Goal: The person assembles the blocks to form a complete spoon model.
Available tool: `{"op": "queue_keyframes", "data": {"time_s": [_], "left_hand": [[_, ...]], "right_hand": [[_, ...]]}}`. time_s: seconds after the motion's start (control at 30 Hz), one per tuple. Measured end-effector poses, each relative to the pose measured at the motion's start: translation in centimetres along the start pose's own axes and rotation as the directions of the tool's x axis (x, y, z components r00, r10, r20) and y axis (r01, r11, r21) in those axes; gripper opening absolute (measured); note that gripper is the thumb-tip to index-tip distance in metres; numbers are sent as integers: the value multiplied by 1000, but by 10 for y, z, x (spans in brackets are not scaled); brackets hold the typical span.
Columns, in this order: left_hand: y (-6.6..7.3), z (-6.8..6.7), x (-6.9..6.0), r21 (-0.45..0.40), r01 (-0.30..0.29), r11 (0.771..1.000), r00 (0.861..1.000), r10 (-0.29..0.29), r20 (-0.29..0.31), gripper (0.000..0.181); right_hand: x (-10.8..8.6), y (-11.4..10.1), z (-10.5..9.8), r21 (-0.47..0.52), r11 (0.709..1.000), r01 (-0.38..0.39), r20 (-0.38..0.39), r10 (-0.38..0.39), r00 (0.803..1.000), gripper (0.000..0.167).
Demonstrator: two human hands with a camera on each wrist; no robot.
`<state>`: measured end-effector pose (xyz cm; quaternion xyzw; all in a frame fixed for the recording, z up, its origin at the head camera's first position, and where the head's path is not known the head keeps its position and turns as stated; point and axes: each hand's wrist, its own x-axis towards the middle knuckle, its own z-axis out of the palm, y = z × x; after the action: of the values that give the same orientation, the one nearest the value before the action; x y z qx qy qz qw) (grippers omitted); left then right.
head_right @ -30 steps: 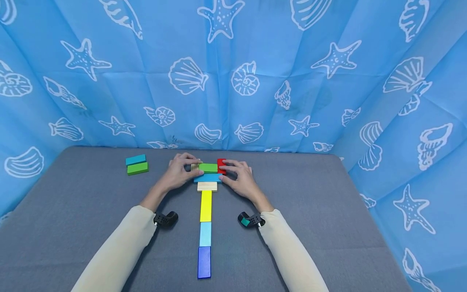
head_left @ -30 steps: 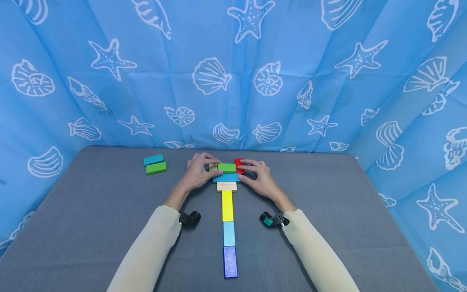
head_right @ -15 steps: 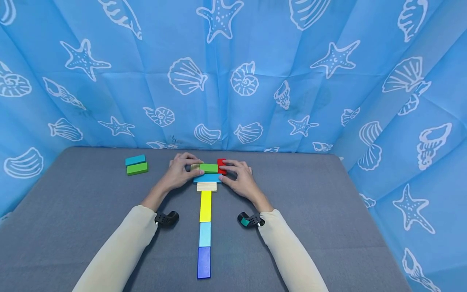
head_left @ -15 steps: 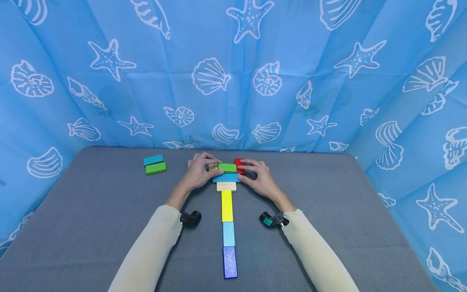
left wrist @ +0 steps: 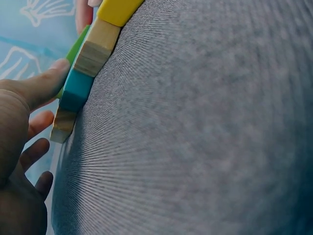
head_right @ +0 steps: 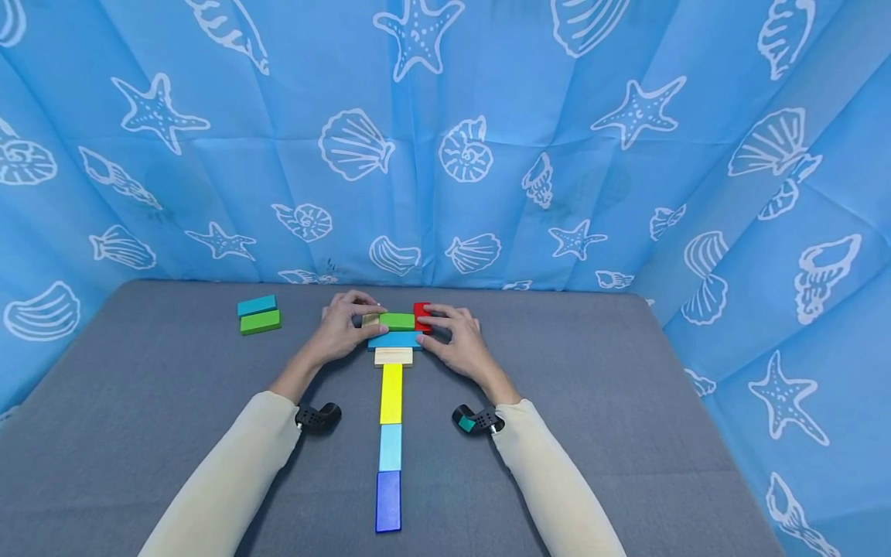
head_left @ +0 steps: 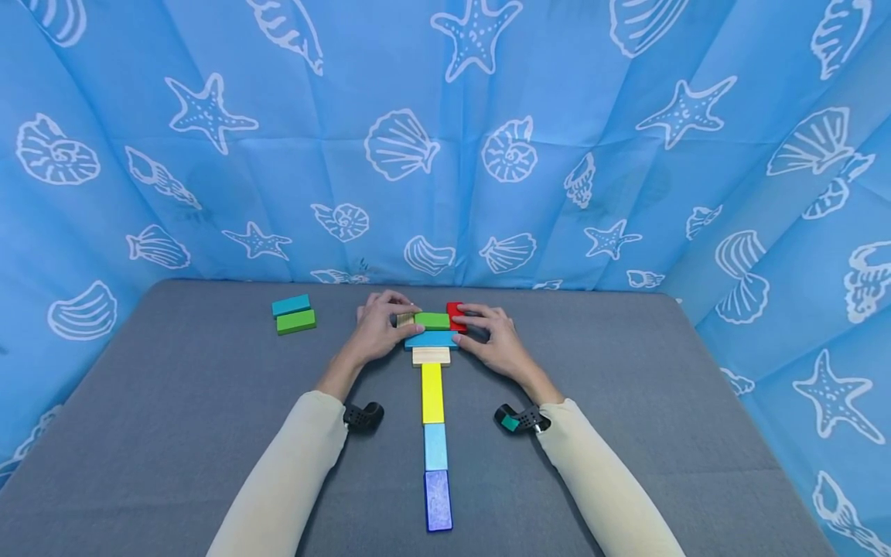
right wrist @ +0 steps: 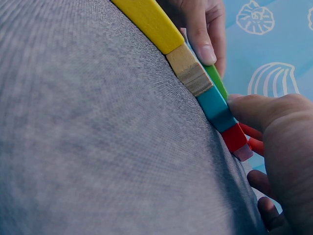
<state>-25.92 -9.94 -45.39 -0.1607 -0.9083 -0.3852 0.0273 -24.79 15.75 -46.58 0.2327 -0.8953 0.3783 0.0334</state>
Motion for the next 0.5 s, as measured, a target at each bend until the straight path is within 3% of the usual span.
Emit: {"op": "queue_keyframes", "data": {"time_s": [0.5], "left_hand": [[2, -2, 0, 45, -12, 999, 999, 10, 39, 34]], "right_hand": [[0, -3, 0, 0, 1000, 18, -8, -18, 1000, 42]]}}
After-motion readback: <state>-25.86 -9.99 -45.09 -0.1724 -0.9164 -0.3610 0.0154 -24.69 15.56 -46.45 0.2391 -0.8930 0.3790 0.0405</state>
